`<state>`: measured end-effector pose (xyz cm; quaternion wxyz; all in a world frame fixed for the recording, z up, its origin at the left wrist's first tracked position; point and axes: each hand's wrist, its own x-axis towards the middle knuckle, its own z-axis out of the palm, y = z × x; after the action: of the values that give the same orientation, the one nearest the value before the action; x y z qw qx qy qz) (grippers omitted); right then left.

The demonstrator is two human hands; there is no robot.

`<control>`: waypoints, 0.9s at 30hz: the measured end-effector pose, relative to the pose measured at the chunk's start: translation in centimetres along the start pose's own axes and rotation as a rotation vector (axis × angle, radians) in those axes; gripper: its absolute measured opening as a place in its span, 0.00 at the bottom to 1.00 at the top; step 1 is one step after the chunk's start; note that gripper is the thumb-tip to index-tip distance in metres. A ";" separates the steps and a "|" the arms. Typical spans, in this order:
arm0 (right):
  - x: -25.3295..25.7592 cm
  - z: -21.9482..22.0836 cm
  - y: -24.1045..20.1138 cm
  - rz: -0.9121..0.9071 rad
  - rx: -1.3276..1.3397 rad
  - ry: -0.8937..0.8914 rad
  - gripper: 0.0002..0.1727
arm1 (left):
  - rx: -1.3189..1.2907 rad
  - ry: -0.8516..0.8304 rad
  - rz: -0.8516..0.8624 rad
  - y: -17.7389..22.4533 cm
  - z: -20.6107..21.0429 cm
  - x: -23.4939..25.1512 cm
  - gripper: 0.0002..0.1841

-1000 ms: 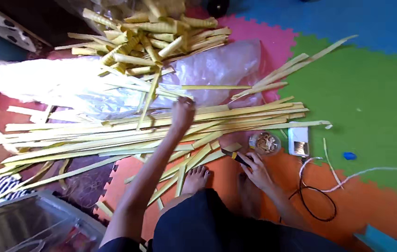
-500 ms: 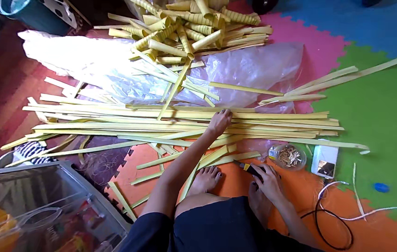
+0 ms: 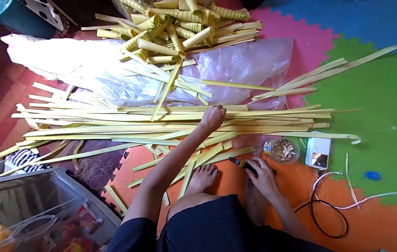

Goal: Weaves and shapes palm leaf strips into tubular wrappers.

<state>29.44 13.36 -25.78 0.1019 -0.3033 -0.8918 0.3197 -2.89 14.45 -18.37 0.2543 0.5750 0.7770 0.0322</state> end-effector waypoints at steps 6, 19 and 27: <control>1.1 -1.0 -1.5 -0.028 0.070 0.081 0.18 | -0.053 -0.088 0.099 0.3 1.0 -0.1 0.11; 0.5 -1.8 -2.7 0.020 0.116 0.053 0.15 | -0.002 0.027 0.164 0.6 1.1 -2.6 0.16; 3.4 -5.4 -5.8 0.233 0.512 0.037 0.23 | -0.411 -0.261 0.169 3.4 -2.1 -4.7 0.22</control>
<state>26.03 14.59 -17.92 0.1539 -0.3739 -0.7392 0.5386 0.14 11.86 -13.67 0.4604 0.5736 0.6637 0.1361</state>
